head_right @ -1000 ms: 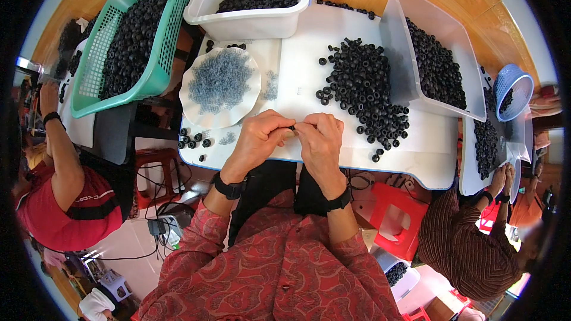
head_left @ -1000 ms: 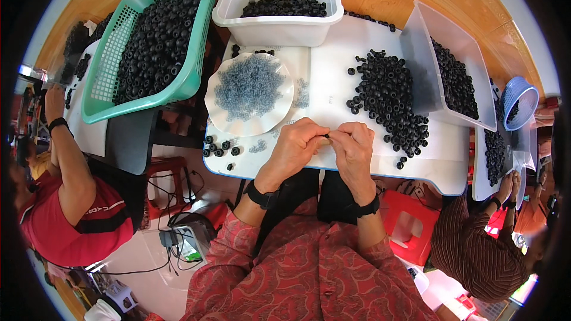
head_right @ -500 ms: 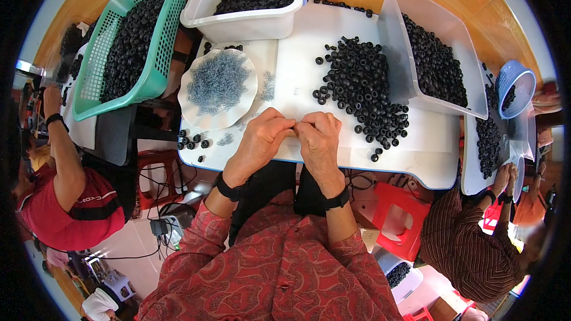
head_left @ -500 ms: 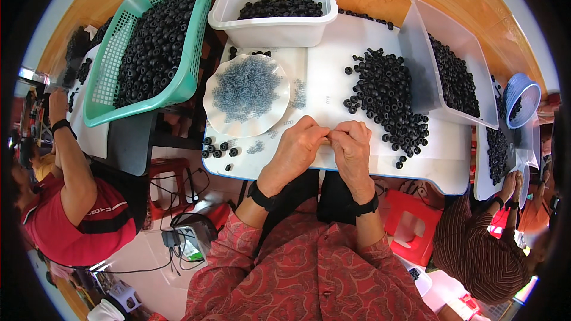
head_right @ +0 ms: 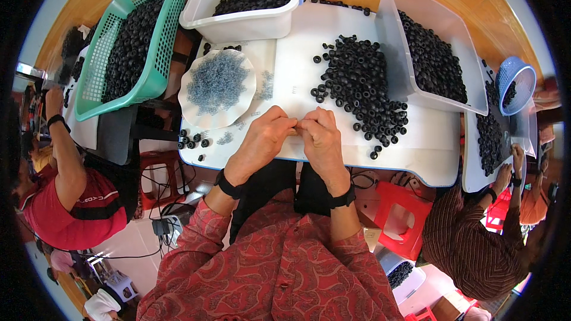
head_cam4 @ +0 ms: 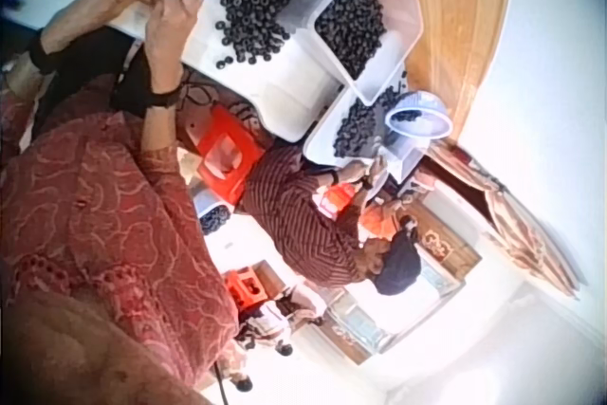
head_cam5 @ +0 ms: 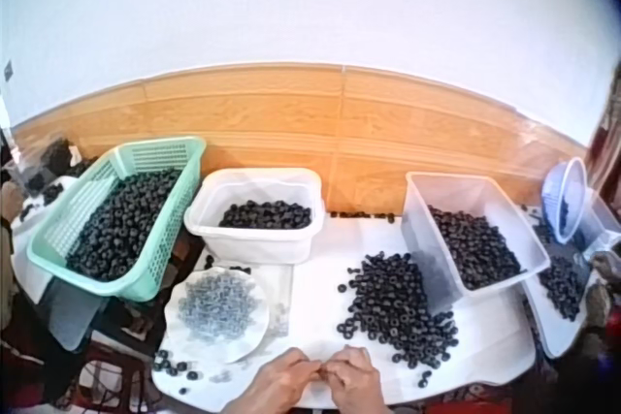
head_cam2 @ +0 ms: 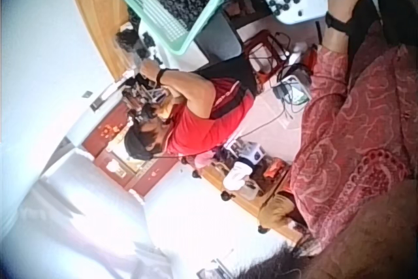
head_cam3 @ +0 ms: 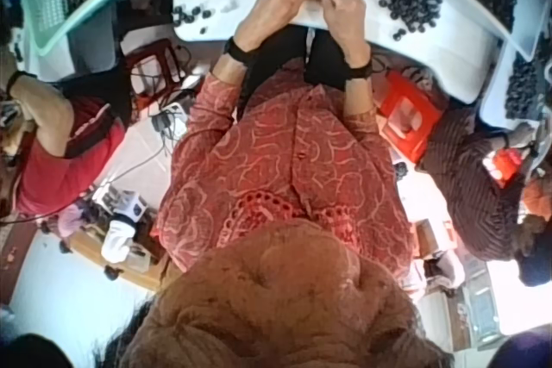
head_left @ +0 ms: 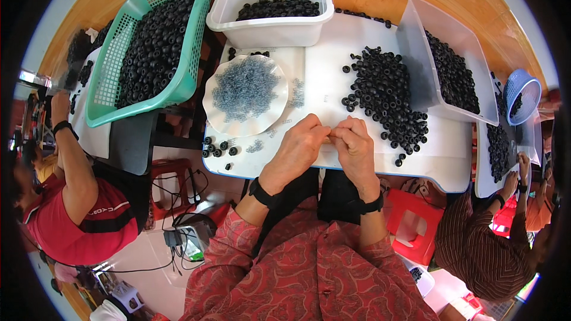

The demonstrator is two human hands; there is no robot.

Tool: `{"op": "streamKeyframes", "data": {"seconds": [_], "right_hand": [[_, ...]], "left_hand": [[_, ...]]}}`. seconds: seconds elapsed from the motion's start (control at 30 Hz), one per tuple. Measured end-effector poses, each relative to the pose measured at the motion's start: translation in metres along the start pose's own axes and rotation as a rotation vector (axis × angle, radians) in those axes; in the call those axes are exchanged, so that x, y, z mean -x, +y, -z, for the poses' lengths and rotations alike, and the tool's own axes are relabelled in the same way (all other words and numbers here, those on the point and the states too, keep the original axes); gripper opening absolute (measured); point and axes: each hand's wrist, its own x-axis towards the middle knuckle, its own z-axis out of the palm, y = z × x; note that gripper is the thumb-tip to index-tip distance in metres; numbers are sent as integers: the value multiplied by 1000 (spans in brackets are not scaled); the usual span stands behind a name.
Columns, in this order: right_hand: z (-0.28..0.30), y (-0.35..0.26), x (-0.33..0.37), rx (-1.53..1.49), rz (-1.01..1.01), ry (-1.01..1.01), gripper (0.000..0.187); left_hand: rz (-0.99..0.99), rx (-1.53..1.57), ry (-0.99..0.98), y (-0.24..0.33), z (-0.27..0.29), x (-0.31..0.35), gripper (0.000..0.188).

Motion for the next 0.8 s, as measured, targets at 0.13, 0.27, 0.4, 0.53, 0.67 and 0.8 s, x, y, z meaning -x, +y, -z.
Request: {"op": "streamKeyframes", "data": {"seconds": [0.13,0.27,0.4,0.53,0.67,0.8], "right_hand": [[8,0,2,-25,-36,43,16],[5,-34,-1,-82,-73,194,15],[-7,-51,-6,-204,91,99,31],[-18,-55,-9,-228,172,4,42],[-24,-49,-8,-285,139,-15,42],[-26,-45,-5,-285,100,-8,37]], "left_hand": [[-15,-36,-41,7,-2,-6,18],[-36,-116,-77,8,-2,-6,16],[-30,-3,-58,12,-2,-5,19],[42,95,-86,24,4,-8,21],[-32,17,-117,-4,-5,5,23],[-32,23,-83,4,-9,2,22]]}}
